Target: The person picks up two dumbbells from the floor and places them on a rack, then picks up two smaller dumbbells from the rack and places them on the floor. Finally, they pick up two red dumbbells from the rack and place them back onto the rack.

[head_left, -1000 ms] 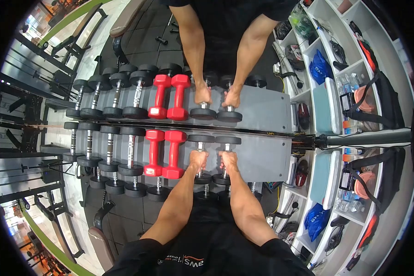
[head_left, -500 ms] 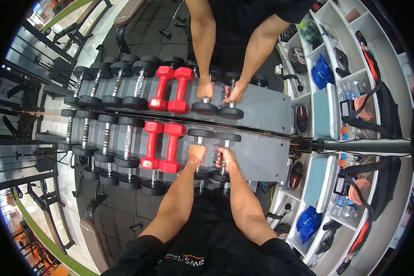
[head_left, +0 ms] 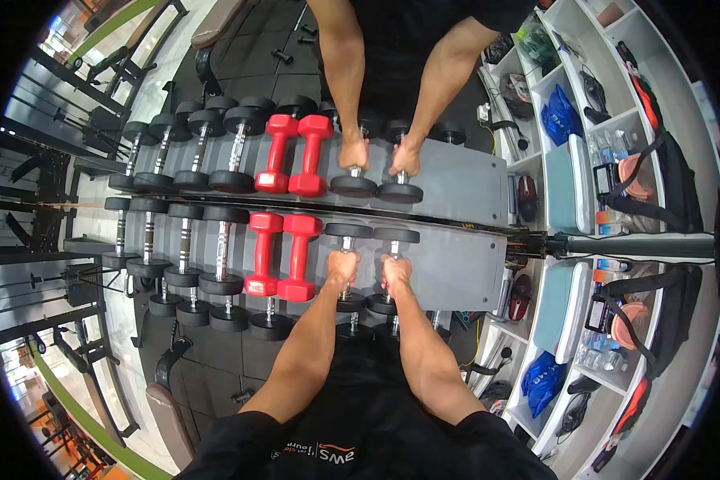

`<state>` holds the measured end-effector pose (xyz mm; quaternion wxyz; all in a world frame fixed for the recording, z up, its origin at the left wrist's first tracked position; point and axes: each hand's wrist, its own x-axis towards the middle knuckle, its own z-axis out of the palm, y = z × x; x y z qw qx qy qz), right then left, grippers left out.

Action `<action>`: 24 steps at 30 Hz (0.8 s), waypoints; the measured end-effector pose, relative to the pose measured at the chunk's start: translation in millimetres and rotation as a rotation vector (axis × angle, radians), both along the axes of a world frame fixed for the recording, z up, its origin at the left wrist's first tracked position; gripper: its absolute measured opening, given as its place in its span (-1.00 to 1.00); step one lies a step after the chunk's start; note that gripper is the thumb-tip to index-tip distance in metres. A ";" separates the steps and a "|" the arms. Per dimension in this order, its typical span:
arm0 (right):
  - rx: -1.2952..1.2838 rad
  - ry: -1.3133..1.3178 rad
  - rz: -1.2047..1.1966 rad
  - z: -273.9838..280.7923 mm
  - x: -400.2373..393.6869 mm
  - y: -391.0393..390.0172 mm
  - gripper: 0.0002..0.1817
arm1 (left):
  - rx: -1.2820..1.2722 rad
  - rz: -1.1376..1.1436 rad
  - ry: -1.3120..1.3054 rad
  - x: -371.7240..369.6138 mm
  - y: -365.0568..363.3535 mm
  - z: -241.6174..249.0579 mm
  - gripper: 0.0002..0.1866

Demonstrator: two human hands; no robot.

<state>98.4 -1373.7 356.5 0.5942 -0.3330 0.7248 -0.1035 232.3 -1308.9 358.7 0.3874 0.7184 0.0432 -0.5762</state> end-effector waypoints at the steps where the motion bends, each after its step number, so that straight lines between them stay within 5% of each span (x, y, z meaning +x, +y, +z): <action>1: -0.006 0.011 0.000 -0.3 0.7 0.3 -0.74 | -0.001 0.001 0.003 0.4 -0.2 0.4 -0.84; 24: -0.021 0.096 -0.015 10.1 5.4 -1.0 -0.75 | -0.049 0.034 0.028 -0.1 0.2 16.7 -0.80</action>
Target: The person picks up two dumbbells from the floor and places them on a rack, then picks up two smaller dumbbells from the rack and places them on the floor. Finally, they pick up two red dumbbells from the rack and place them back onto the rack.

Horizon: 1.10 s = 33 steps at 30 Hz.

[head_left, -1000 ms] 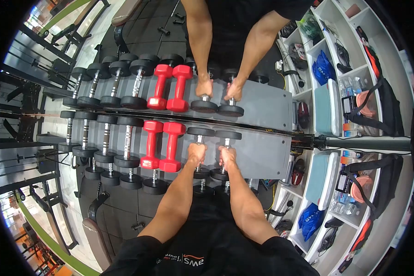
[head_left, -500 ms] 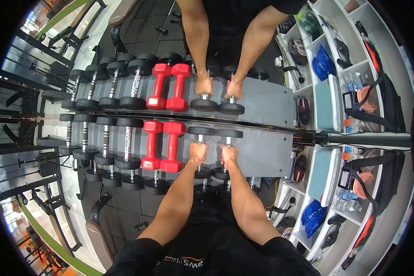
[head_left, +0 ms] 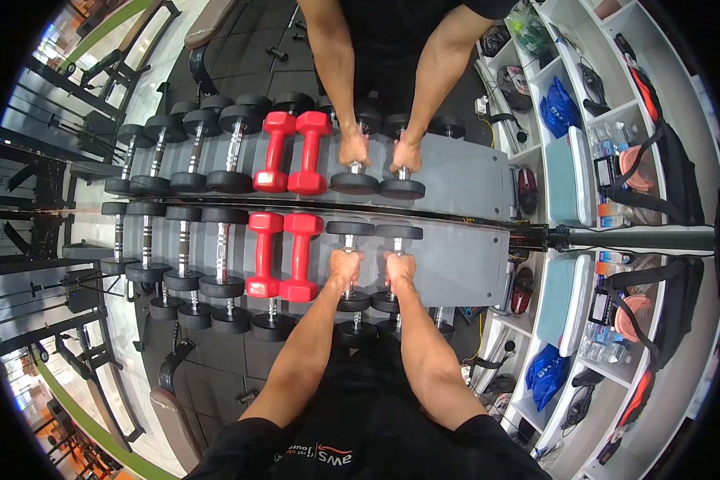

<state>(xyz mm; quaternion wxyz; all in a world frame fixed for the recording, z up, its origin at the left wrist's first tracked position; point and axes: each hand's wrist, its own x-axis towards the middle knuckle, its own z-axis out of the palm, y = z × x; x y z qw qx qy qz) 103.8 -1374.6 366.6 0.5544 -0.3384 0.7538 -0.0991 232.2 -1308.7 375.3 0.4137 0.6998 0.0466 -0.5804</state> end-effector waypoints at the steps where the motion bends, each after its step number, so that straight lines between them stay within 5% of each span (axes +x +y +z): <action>1: 0.000 0.004 -0.001 2.1 0.7 0.4 -0.75 | -0.018 0.010 0.008 0.0 1.5 -0.8 -0.80; 10: -0.030 0.129 0.060 -7.6 1.8 0.5 -0.68 | -0.117 -0.026 0.033 5.3 7.6 15.8 -0.79; 18: -0.035 0.109 0.088 -3.2 5.4 -1.4 -0.69 | -0.293 0.148 0.357 17.0 19.8 64.8 -0.69; 33: 0.019 -0.146 0.002 -1.3 -0.7 3.5 -0.86 | -0.555 0.323 0.398 9.5 147.9 155.9 -0.68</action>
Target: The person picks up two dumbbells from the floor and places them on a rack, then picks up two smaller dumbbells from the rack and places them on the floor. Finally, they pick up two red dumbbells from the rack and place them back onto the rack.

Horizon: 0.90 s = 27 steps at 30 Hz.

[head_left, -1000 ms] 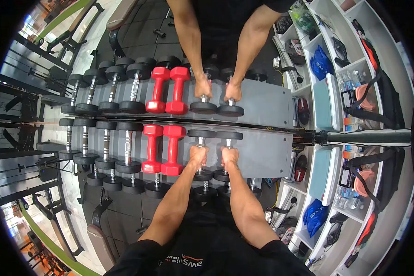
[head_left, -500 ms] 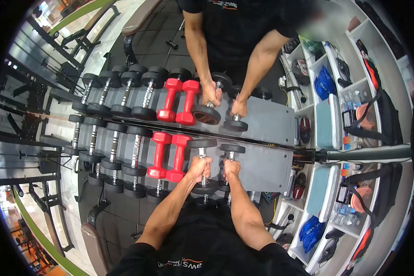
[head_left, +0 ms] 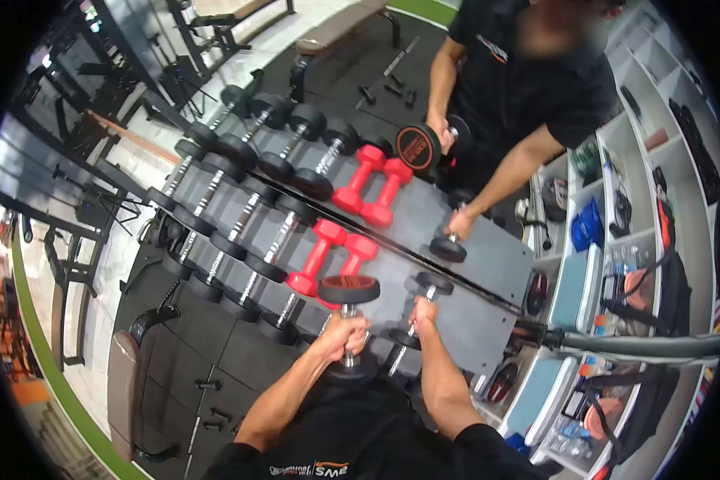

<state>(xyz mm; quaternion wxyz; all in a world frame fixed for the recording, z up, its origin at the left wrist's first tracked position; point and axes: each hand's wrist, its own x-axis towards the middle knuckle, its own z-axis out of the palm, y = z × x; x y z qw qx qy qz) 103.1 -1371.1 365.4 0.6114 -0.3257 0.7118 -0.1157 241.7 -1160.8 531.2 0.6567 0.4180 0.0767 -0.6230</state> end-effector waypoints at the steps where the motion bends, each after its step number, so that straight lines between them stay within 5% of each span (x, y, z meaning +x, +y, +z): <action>1: 0.011 -0.002 0.002 2.9 4.9 -2.6 -0.86 | 0.026 0.038 0.028 0.8 10.9 5.9 -0.70; 12: 0.011 -0.119 0.108 -3.6 -3.2 21.1 -0.85 | -0.066 0.145 0.048 -0.2 120.3 6.4 -0.67; 27: 0.141 -0.619 0.378 162.1 -38.0 136.4 -0.66 | 0.032 0.151 -0.144 7.8 203.3 16.8 -0.64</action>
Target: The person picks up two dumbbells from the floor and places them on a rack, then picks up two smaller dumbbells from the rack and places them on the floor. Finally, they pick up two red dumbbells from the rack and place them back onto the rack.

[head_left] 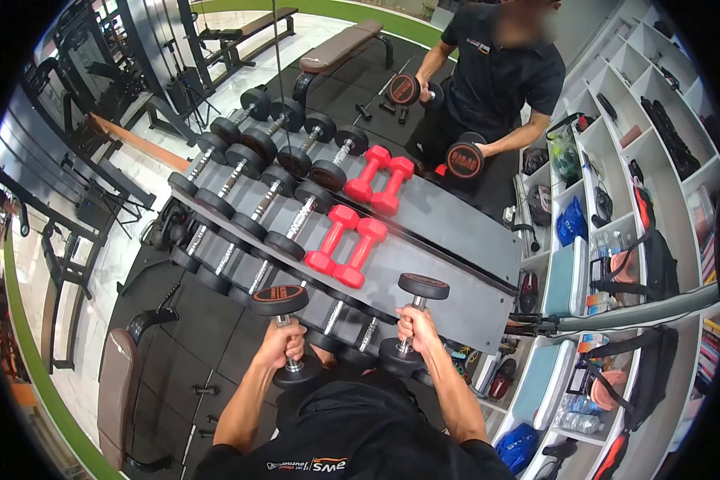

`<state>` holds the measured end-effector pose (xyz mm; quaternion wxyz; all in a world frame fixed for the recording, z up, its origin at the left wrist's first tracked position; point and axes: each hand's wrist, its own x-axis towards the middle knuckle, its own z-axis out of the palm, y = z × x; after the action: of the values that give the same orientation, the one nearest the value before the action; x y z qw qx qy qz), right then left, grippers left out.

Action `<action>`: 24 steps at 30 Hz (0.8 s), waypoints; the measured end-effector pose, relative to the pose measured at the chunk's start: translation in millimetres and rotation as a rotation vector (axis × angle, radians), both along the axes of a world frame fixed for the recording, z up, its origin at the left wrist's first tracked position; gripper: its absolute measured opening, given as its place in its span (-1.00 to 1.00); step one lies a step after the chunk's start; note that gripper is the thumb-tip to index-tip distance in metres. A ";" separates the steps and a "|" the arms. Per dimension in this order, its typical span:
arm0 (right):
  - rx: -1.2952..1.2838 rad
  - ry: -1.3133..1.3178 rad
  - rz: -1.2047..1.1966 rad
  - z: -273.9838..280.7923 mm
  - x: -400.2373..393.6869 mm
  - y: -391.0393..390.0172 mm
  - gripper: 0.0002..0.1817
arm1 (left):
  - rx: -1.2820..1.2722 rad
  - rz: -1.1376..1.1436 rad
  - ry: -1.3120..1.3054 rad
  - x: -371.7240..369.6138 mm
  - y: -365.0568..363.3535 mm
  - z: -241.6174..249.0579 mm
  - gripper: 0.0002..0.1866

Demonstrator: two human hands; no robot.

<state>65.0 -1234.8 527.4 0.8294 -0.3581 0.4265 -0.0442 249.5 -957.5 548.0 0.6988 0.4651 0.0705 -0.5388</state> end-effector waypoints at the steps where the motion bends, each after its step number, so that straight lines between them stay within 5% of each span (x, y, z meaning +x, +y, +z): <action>1: 0.016 -0.034 0.012 9.6 -2.0 4.7 -0.62 | -0.007 0.012 -0.010 -2.9 0.2 3.5 -0.64; 24: 0.197 -0.514 0.429 102.6 -114.6 44.8 -0.57 | -0.257 0.181 -0.127 -187.6 3.7 65.4 -0.63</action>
<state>-49.6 -1190.0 630.0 0.9307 -0.3351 0.1208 0.0837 61.9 -953.8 613.4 0.8013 0.3969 -0.0017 -0.4476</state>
